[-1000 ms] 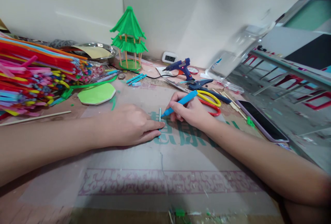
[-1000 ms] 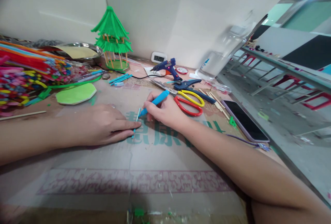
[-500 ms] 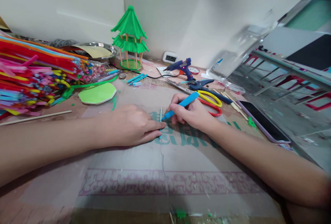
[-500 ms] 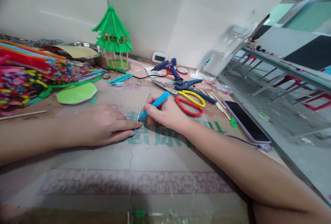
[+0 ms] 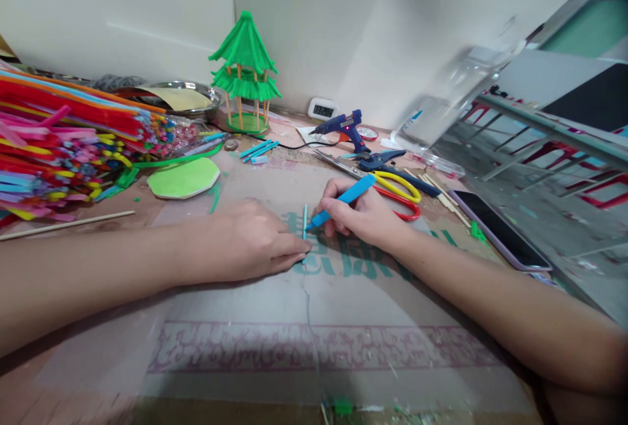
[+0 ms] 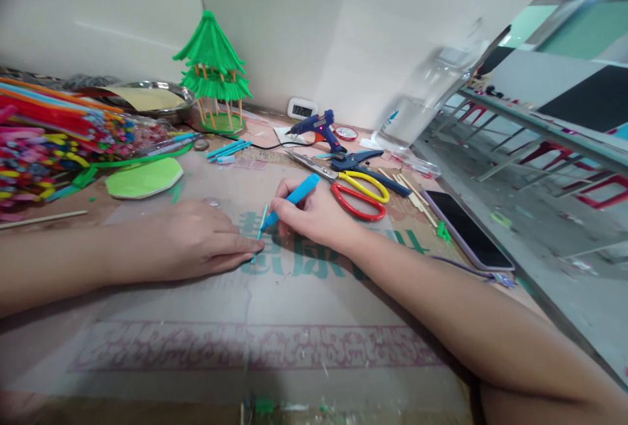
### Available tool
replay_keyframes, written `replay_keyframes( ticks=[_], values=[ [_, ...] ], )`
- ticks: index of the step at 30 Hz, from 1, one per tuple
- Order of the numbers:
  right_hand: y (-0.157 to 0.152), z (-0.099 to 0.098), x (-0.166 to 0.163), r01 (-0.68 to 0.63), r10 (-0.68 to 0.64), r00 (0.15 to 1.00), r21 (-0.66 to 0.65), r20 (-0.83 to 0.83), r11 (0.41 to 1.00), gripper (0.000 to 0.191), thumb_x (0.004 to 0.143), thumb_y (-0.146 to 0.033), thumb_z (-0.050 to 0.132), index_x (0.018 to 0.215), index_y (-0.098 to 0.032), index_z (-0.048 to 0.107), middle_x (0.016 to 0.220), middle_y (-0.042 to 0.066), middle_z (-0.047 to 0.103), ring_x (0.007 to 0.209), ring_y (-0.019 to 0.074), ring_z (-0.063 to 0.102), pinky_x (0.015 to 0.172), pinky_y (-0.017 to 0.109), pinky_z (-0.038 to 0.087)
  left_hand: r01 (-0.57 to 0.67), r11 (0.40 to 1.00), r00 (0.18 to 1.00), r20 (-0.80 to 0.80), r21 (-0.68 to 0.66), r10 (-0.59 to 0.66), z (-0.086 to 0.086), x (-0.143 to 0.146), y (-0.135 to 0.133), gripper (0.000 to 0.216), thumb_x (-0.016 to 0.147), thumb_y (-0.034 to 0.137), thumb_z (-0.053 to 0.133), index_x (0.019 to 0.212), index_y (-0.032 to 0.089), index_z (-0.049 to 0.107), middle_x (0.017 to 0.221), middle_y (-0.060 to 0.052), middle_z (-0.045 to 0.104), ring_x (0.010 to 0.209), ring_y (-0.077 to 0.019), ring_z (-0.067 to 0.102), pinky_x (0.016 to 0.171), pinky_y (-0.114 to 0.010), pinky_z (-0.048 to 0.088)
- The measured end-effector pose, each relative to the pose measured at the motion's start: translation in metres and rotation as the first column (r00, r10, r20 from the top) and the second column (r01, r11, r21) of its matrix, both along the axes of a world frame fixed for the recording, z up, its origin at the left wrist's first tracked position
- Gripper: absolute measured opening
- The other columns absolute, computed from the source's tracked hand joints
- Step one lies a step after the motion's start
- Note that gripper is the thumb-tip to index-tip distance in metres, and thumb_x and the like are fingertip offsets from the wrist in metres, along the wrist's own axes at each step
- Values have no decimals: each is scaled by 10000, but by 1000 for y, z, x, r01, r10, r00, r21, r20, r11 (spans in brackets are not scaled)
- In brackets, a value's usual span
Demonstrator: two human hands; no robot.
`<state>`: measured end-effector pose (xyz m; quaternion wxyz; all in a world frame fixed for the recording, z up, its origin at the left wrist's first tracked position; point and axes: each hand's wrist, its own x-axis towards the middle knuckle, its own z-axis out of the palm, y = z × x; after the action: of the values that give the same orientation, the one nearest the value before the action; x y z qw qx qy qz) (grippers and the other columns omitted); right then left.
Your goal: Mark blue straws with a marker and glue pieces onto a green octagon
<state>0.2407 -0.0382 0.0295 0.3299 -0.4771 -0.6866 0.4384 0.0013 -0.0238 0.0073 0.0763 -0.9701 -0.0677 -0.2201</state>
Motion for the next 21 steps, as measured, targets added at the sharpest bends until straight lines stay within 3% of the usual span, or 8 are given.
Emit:
replay_keyframes(
  ticks=[6, 14, 21],
  values=[
    [6, -3, 0, 150, -153, 988, 78, 28, 986, 176, 878, -347, 644, 793, -220, 555, 534, -28, 653, 379, 85, 469, 382, 197, 372, -43, 998, 998, -58, -44, 41, -1, 0, 0, 276, 1078, 285, 505, 1077, 230, 776, 768, -20, 799, 647, -169, 726, 613, -301, 454],
    [1, -2, 1, 5, -5, 1000, 28, -4, 1000, 194, 855, -350, 684, 775, -213, 571, 515, -20, 650, 403, 92, 496, 394, 187, 372, -31, 999, 999, -26, -25, 30, -2, 0, 1, 284, 1076, 277, 491, 1042, 224, 769, 711, -16, 771, 604, -163, 704, 604, -294, 459],
    [10, -6, 0, 156, -160, 987, 119, 25, 981, 175, 900, -350, 636, 811, -224, 553, 546, -27, 655, 401, 90, 480, 396, 198, 387, 1, 1000, 1000, 1, -31, 0, -2, 1, 1, 272, 1076, 257, 497, 1033, 215, 762, 754, -7, 792, 621, -163, 718, 592, -305, 440]
  ],
)
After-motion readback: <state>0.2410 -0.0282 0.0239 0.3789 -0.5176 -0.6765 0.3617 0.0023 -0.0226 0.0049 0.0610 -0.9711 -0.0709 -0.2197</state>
